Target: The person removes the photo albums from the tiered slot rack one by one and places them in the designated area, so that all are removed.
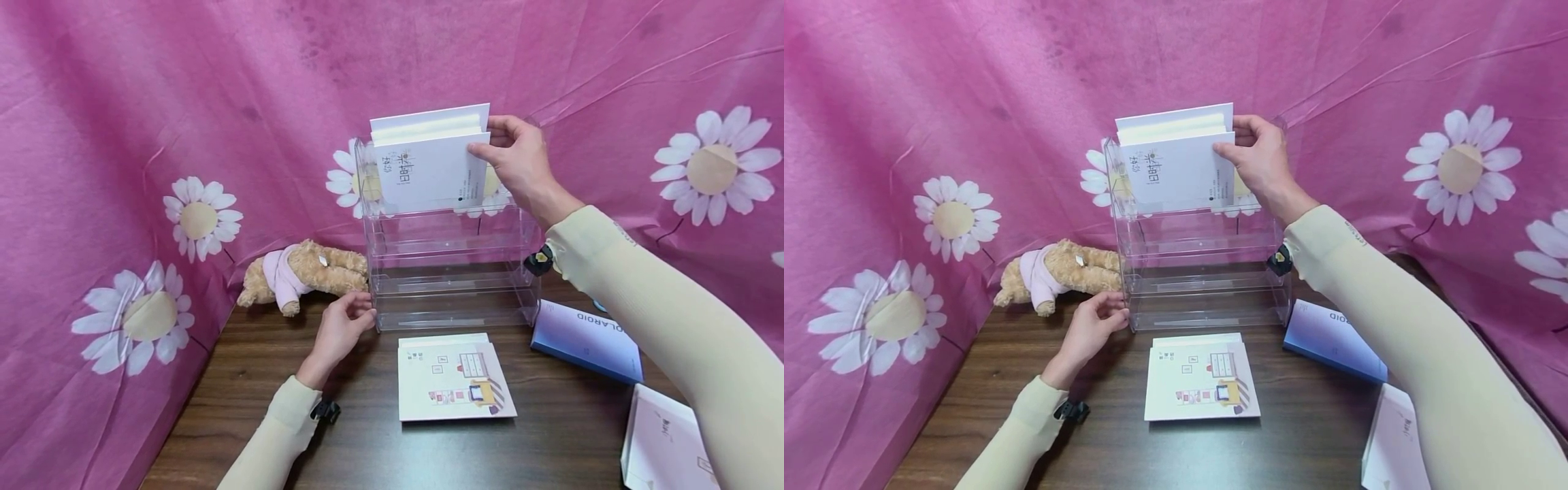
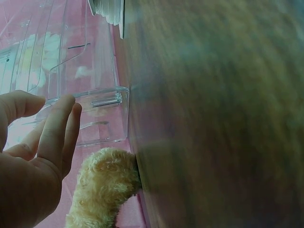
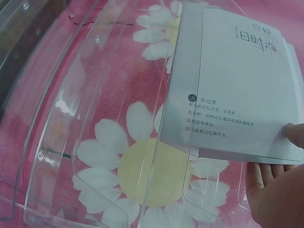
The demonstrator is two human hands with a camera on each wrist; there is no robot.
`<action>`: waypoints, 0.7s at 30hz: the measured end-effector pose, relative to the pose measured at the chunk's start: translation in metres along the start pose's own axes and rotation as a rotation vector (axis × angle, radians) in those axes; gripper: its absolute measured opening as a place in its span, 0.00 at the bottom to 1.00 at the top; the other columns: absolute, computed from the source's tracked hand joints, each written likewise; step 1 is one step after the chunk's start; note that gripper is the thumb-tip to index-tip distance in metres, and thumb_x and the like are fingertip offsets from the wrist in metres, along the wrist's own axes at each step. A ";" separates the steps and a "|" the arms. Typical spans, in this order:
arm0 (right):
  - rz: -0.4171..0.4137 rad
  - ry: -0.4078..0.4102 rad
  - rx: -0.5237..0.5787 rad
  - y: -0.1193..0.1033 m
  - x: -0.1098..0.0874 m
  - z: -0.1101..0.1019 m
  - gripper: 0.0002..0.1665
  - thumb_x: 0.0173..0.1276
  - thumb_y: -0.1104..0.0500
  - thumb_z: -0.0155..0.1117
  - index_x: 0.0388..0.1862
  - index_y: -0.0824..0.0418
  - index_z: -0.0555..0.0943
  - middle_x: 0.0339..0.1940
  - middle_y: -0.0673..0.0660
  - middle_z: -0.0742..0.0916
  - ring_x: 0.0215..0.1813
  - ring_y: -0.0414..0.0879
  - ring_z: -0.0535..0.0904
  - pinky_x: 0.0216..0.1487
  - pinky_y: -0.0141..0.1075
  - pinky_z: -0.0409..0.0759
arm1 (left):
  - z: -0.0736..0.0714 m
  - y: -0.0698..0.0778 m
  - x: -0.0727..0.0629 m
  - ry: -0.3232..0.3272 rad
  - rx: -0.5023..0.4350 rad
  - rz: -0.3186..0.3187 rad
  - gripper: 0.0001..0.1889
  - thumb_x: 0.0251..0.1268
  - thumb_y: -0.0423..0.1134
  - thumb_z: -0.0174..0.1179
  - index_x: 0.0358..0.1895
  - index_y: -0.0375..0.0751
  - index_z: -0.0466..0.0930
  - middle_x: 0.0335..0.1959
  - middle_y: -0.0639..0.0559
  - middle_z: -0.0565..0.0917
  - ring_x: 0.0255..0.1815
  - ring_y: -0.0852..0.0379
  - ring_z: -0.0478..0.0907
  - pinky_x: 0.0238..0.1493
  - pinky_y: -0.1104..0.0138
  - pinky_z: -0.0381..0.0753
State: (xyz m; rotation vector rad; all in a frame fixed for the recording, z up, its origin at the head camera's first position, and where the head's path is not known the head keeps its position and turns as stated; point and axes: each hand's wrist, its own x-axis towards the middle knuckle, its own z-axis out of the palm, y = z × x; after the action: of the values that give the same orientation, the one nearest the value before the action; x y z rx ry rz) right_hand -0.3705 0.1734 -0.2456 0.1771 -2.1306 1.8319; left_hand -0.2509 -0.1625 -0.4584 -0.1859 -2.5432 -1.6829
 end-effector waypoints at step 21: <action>-0.025 -0.018 -0.056 -0.005 -0.001 -0.005 0.20 0.74 0.65 0.78 0.61 0.55 0.85 0.46 0.42 0.87 0.51 0.37 0.84 0.55 0.26 0.85 | -0.001 0.000 0.001 0.009 -0.022 0.014 0.15 0.73 0.27 0.71 0.59 0.28 0.88 0.49 0.33 0.93 0.45 0.46 0.92 0.43 0.75 0.94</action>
State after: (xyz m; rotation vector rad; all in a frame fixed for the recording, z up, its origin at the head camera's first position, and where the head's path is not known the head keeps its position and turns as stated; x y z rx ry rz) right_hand -0.3668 0.1775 -0.2403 0.2067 -2.1795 1.7606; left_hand -0.2525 -0.1634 -0.4582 -0.1972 -2.5113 -1.7036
